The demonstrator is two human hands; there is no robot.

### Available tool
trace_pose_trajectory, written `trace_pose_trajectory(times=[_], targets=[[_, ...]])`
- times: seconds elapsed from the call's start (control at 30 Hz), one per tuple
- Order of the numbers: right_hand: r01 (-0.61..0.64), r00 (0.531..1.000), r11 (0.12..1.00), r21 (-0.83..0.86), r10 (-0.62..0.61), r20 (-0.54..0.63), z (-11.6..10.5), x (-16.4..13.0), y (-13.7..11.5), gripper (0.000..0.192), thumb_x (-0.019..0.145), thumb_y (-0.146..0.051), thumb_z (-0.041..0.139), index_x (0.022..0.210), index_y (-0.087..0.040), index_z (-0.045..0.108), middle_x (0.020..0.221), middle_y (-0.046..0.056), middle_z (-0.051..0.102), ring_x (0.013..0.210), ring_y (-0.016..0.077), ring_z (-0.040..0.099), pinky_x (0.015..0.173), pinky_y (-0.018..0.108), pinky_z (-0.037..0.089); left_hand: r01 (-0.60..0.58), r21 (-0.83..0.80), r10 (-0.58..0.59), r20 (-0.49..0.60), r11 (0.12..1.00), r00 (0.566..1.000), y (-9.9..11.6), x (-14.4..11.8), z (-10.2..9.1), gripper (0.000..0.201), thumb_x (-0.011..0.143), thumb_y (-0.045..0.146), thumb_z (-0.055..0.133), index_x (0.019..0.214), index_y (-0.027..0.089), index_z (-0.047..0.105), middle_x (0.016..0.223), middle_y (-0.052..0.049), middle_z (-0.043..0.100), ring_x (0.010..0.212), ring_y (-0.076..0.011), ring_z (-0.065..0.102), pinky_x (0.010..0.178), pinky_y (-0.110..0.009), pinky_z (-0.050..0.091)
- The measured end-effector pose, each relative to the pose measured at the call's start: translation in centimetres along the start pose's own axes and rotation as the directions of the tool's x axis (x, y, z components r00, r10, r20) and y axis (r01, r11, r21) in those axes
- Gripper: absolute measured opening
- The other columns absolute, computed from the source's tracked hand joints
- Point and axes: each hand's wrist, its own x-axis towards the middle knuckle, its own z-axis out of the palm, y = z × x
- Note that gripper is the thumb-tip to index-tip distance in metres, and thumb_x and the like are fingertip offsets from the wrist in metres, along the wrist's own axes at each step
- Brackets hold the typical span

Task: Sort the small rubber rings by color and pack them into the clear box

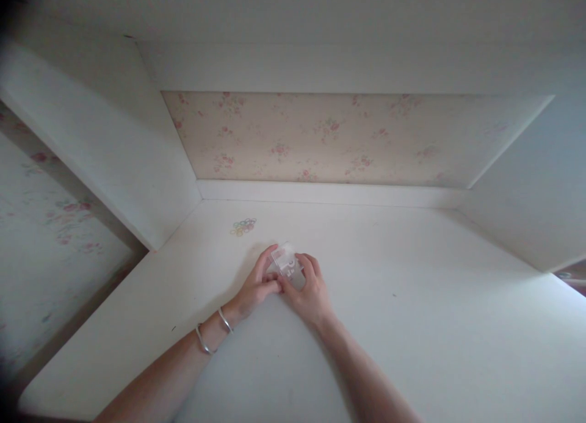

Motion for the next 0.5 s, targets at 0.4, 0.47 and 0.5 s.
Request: trace_pose_trajectory(times=[0.4, 0.47, 0.5], targets=[[0.021, 0.997, 0.993, 0.113, -0.030, 0.071, -0.47, -0.09, -0.54, 0.042, 0.078, -0.041, 0.062, 0.116, -0.024, 0.054, 0.119, 0.009, 0.051, 0.103, 0.0219, 0.054, 0.086, 0.036, 0.049, 0.052, 0.085, -0.030, -0.236, 0.995, 0.971, -0.54, 0.81, -0.38, 0.047, 0.081, 0.046, 0.055, 0.122, 0.025, 0.046, 0.117, -0.008, 0.056, 0.089, -0.0198, 0.060, 0.061, -0.026, 0.053], [-0.108, 0.992, 0.971, 0.214, 0.090, 0.092, -0.49, -0.02, -0.43, 0.039, 0.082, -0.042, 0.056, 0.117, -0.025, 0.054, 0.119, 0.009, 0.052, 0.095, 0.0193, 0.058, 0.078, 0.033, 0.051, 0.075, 0.051, -0.063, -0.205, 0.996, 0.977, -0.39, 0.71, -0.32, 0.044, 0.082, 0.047, 0.053, 0.120, 0.025, 0.046, 0.113, -0.007, 0.057, 0.084, -0.0195, 0.061, 0.055, -0.025, 0.052], [-0.178, 0.983, 0.948, 0.263, 0.157, 0.097, -0.44, 0.05, -0.30, 0.040, 0.083, -0.044, 0.054, 0.118, -0.025, 0.053, 0.118, 0.009, 0.054, 0.089, 0.0180, 0.060, 0.074, 0.031, 0.052, 0.084, 0.043, -0.075, -0.185, 0.996, 0.980, -0.30, 0.65, -0.27, 0.043, 0.081, 0.046, 0.053, 0.118, 0.025, 0.047, 0.111, -0.006, 0.057, 0.082, -0.0193, 0.061, 0.053, -0.025, 0.052]])
